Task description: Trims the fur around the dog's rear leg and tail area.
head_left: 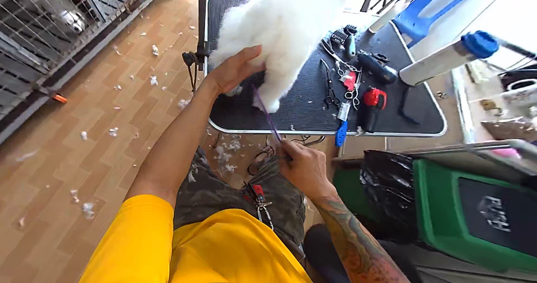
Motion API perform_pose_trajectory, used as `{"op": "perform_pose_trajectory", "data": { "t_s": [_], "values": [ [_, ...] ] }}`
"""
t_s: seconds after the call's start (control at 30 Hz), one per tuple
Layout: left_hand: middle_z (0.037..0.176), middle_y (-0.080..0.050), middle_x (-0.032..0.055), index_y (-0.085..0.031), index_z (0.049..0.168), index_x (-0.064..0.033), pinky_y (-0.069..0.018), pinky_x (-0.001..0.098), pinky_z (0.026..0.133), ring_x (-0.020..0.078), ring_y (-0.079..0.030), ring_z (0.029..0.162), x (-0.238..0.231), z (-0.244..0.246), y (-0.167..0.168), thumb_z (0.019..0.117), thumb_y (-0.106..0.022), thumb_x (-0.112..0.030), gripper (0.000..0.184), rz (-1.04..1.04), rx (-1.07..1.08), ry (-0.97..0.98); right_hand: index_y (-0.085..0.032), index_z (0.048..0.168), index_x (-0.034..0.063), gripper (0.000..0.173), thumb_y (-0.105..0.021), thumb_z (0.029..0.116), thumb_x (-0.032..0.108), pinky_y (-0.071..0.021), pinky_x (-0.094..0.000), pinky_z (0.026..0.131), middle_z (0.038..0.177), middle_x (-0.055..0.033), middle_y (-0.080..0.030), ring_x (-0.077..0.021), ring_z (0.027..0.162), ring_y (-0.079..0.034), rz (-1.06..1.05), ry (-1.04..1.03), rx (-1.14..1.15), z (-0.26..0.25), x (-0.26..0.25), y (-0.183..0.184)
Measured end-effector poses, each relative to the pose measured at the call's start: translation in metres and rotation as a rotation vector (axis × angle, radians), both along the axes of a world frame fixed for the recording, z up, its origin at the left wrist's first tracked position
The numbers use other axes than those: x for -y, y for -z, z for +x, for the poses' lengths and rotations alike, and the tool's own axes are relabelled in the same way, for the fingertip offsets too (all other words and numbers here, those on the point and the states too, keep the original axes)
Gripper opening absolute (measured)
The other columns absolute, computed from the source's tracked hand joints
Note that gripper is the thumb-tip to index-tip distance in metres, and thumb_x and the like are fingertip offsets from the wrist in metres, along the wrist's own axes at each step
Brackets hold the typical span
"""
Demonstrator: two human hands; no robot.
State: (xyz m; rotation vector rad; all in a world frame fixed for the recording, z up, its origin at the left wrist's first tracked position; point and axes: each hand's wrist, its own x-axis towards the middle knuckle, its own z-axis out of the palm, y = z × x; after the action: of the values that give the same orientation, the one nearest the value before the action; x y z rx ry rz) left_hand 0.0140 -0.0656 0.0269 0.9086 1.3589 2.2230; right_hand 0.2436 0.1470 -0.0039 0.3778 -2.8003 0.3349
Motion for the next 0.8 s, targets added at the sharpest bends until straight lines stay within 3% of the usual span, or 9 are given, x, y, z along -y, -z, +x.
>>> {"op": "perform_pose_trajectory", "data": {
  "t_s": [0.1,0.23,0.3,0.37,0.43,0.53,0.67,0.8],
  "values": [
    [0.131,-0.063,0.0073,-0.051,0.136,-0.0008,-0.0453,0.0406,0.112,0.0173,-0.059,0.124,0.000,-0.003,0.008,0.1015,-0.048,-0.046,0.057,0.061,-0.031,0.042,-0.068,0.083,0.0084,0.029,-0.055,0.0975,0.030,-0.0454,-0.0502,0.051,0.063,-0.0081,-0.061,-0.0273,0.057,-0.062,-0.040,0.087,0.190,-0.011,0.002,0.005],
    [0.128,-0.064,0.0061,-0.051,0.135,-0.0015,-0.0474,0.0394,0.109,0.0161,-0.060,0.121,0.000,-0.004,0.007,0.1031,-0.045,-0.044,0.053,0.089,-0.054,0.047,-0.066,0.080,0.0080,0.031,-0.053,0.1024,0.026,-0.0413,-0.0386,0.043,0.062,-0.0046,-0.059,-0.0191,0.051,-0.057,-0.057,-0.044,-0.052,-0.001,0.004,0.015],
    [0.131,-0.062,0.0076,-0.048,0.139,-0.0011,-0.0470,0.0409,0.110,0.0172,-0.060,0.123,0.002,-0.006,0.007,0.1053,-0.039,-0.043,0.054,0.088,-0.067,0.052,-0.066,0.081,0.0070,0.030,-0.055,0.1001,0.026,-0.0412,-0.0420,0.043,0.060,-0.0056,-0.059,-0.0220,0.050,-0.057,-0.027,0.044,-0.041,-0.002,0.006,0.011],
    [0.132,-0.061,0.0089,-0.046,0.141,-0.0013,-0.0471,0.0426,0.110,0.0184,-0.059,0.124,0.002,-0.007,0.006,0.1062,-0.038,-0.042,0.054,0.099,-0.046,0.043,-0.069,0.082,0.0065,0.031,-0.055,0.0982,0.029,-0.0441,-0.0484,0.048,0.059,-0.0076,-0.059,-0.0257,0.053,-0.059,-0.041,0.121,0.122,-0.008,0.007,0.008],
    [0.132,-0.060,0.0087,-0.044,0.142,-0.0021,-0.0479,0.0419,0.109,0.0179,-0.059,0.123,0.000,-0.006,0.005,0.1075,-0.034,-0.041,0.053,0.097,-0.034,0.027,-0.069,0.084,0.0082,0.030,-0.056,0.0994,0.030,-0.0455,-0.0445,0.049,0.061,-0.0053,-0.060,-0.0216,0.054,-0.059,-0.076,0.043,0.126,-0.009,0.006,0.012],
    [0.130,-0.062,0.0071,-0.044,0.143,-0.0042,-0.0492,0.0387,0.107,0.0160,-0.060,0.121,0.003,-0.008,0.004,0.1068,-0.034,-0.044,0.055,0.083,-0.034,0.000,-0.069,0.084,0.0065,0.028,-0.056,0.1019,0.024,-0.0441,-0.0358,0.045,0.063,-0.0043,-0.061,-0.0162,0.052,-0.058,-0.108,-0.041,-0.084,-0.005,0.009,0.012],
    [0.132,-0.060,0.0088,-0.043,0.144,-0.0039,-0.0482,0.0384,0.108,0.0169,-0.059,0.123,0.002,-0.010,0.003,0.1077,-0.031,-0.043,0.055,0.080,-0.014,-0.014,-0.068,0.080,0.0073,0.029,-0.055,0.0965,0.028,-0.0438,-0.0479,0.048,0.058,-0.0070,-0.058,-0.0259,0.052,-0.059,0.024,0.132,0.095,-0.015,0.019,-0.001],
    [0.130,-0.062,0.0069,-0.043,0.144,-0.0054,-0.0491,0.0369,0.107,0.0151,-0.060,0.120,0.003,-0.011,0.003,0.1067,-0.030,-0.048,0.059,0.078,-0.021,-0.029,-0.068,0.081,0.0081,0.028,-0.056,0.1003,0.025,-0.0403,-0.0362,0.043,0.059,-0.0031,-0.058,-0.0163,0.048,-0.054,-0.055,-0.038,-0.095,-0.013,0.019,0.000]
  ]
}}
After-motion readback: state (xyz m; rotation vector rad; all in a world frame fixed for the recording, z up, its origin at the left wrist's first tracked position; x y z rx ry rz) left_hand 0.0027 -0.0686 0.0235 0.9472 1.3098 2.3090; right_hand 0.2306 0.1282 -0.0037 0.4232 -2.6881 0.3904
